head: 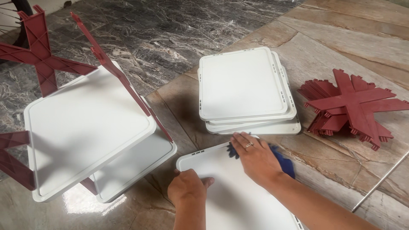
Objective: The person wipes a white plastic tray with a blue cloth, then places it on a red X-shaped stand. They continue to assemble additional trays and red supports, stacking them into a multi-tiered structure.
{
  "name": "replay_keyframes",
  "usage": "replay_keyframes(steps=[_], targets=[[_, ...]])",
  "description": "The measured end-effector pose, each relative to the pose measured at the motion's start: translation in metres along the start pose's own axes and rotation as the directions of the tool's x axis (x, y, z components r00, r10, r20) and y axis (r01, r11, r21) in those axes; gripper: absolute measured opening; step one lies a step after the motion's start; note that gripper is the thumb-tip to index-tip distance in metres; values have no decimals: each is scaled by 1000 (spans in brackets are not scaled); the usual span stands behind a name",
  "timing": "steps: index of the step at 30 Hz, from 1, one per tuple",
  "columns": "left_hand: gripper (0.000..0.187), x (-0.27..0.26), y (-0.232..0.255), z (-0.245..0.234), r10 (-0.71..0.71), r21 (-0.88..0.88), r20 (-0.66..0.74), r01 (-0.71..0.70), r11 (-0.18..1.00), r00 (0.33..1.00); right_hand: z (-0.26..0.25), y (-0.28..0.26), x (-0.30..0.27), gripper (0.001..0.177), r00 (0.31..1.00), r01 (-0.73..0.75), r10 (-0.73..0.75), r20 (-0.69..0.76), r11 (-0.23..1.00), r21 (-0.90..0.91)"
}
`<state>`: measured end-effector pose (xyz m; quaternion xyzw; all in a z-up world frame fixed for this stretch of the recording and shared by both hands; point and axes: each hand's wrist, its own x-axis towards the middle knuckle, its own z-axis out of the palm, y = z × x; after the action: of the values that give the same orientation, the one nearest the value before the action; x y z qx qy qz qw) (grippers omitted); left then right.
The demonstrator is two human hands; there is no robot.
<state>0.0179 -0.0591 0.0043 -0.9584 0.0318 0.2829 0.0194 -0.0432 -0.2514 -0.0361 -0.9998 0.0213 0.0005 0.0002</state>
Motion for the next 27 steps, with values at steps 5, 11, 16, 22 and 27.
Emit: replay_keyframes(steps=[5, 11, 16, 22, 27], targets=[[62, 1, 0, 4, -18, -27, 7, 19, 999, 1000, 7, 4, -9, 62, 991, -137, 137, -4, 989, 58], [59, -3, -1, 4, -19, -80, 50, 22, 997, 999, 10, 16, -28, 61, 977, -213, 214, -26, 977, 10], [59, -3, -1, 4, -25, -84, 37, 28, 996, 999, 7, 29, -54, 59, 999, -45, 46, 10, 998, -40], [57, -4, -4, 9, -2, -112, -19, 0, 994, 1000, -19, 34, -85, 44, 988, -63, 34, 150, 980, 188], [58, -1, -4, 13, 7, -96, -11, -8, 995, 1000, -44, 55, -61, 48, 990, -134, 139, 25, 866, 482]])
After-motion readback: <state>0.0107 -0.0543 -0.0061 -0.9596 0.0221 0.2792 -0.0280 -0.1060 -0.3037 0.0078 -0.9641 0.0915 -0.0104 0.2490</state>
